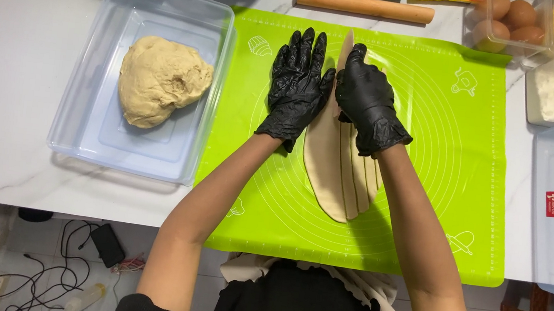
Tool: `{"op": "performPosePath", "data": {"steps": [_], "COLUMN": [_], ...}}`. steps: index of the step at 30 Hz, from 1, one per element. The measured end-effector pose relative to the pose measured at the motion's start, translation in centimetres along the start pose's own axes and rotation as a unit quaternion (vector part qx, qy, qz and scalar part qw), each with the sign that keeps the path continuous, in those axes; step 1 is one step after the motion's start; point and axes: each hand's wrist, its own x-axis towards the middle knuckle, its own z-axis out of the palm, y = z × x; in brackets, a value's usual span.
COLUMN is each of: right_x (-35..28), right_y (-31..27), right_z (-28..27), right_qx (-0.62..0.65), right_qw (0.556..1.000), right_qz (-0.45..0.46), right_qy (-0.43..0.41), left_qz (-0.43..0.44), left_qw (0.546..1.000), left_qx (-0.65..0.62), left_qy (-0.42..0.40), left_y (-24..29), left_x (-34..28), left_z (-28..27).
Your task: Cutting a piece of flattened dough into multiple thin strips using a plastic scraper on a silicone mat.
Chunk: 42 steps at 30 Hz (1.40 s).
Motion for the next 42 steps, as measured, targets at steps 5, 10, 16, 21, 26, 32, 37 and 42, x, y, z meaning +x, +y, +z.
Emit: {"op": "performPosePath", "data": {"steps": [5,10,16,21,26,32,37,42], "right_x": [2.9,3.3,1.7,-1.1,0.4,0.1,-4.5,-3.7], "right_y": [3.9,1.4,1.5,1.9,2.4,3.4,1.3,2.8], "right_z": [4.7,1.7,2.9,4.2,5.3,4.0,2.3,4.4], "right_qx": [-0.083,-0.033,-0.12,-0.125,-0.115,-0.085,-0.073,-0.074], "right_qw": [0.985,0.997,0.989,0.982,0.976,0.983,0.996,0.991], "right_qz": [-0.098,-0.036,-0.068,-0.099,-0.1,-0.108,-0.053,-0.071], "right_qy": [0.119,0.062,0.055,0.106,0.153,0.118,-0.006,0.082], "left_qz": [-0.003,-0.003,0.001,-0.008,-0.006,-0.012,-0.007,-0.004], "left_qw": [1.0,1.0,1.0,0.999,1.0,0.999,0.999,0.997], "left_qx": [-0.015,-0.014,-0.012,0.003,0.009,0.016,0.015,0.051], "left_qy": [0.006,0.007,-0.012,-0.031,-0.012,-0.029,-0.031,-0.056], "left_y": [0.0,0.0,-0.3,-0.2,-0.1,0.0,0.0,0.0], "left_x": [0.0,-0.2,-0.2,0.0,0.1,0.0,-0.2,0.0], "left_z": [0.2,-0.1,0.5,0.0,-0.2,-0.3,-0.1,-0.6]}}
